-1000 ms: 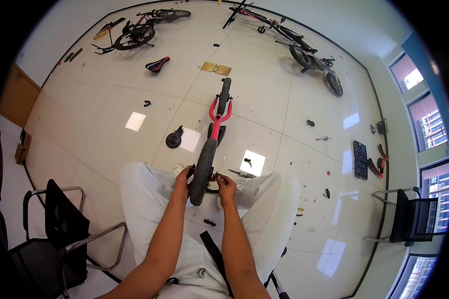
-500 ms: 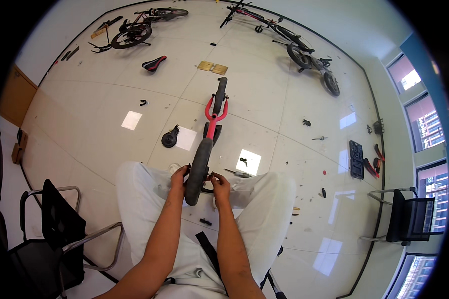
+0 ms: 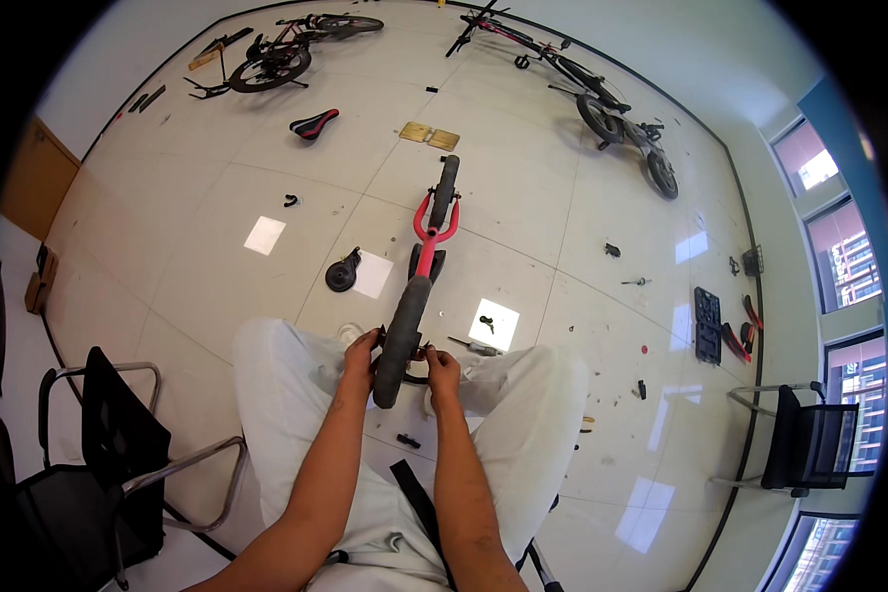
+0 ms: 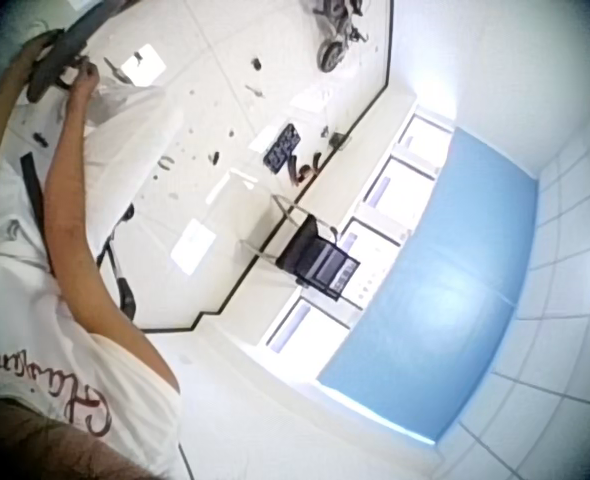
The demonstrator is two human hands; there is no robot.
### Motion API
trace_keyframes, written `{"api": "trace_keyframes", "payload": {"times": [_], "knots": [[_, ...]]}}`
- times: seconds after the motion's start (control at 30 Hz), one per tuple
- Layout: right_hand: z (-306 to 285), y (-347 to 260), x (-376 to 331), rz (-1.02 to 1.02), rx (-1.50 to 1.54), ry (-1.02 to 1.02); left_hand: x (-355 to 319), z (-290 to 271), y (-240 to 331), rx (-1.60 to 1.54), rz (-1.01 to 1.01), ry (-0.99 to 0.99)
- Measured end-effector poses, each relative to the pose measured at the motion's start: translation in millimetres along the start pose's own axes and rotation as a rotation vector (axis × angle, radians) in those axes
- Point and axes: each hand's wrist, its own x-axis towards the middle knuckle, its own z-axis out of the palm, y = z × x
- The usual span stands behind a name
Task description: The person assembles a pink scooter by attaching the front wheel to the fork and securing it with a bolt. They then attach the handlebar stem to the frame and tighten it using pliers.
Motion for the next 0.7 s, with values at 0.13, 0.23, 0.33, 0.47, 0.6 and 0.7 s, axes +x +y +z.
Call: {"api": "trace_keyframes", "payload": {"times": [0.13,0.23,0.33,0.47,0.6,0.7], "knots": [[9.3,-2.0,-9.7,-0.025,0.109,0.031,8.2,-7.9,-1.5,0.004,0.027,0.014],[2.3,9.2,-0.9,-0.117,0.076,0.021,0.3,1.3,-1.8,0.027,0.029,0.022],[1.2,14.8,5.3,-0.147,0.047,0.005,-3.9,3.8,2.3,0.048,0.016,0.036],[4.6,14.8,11.8,-0.108,-0.021,0.024,-1.4,2.2,1.0,0.051,0.03,0.032],[7.3,5.0,0.6,0.094,0.184,0.044,-1.4,-2.1,2.6,0.05,0.043,0.07],[8.7,18.3,2.2,-0.114,0.127,0.02,-7.3,1.6,4.6,0.029,0.035,0.085]]}}
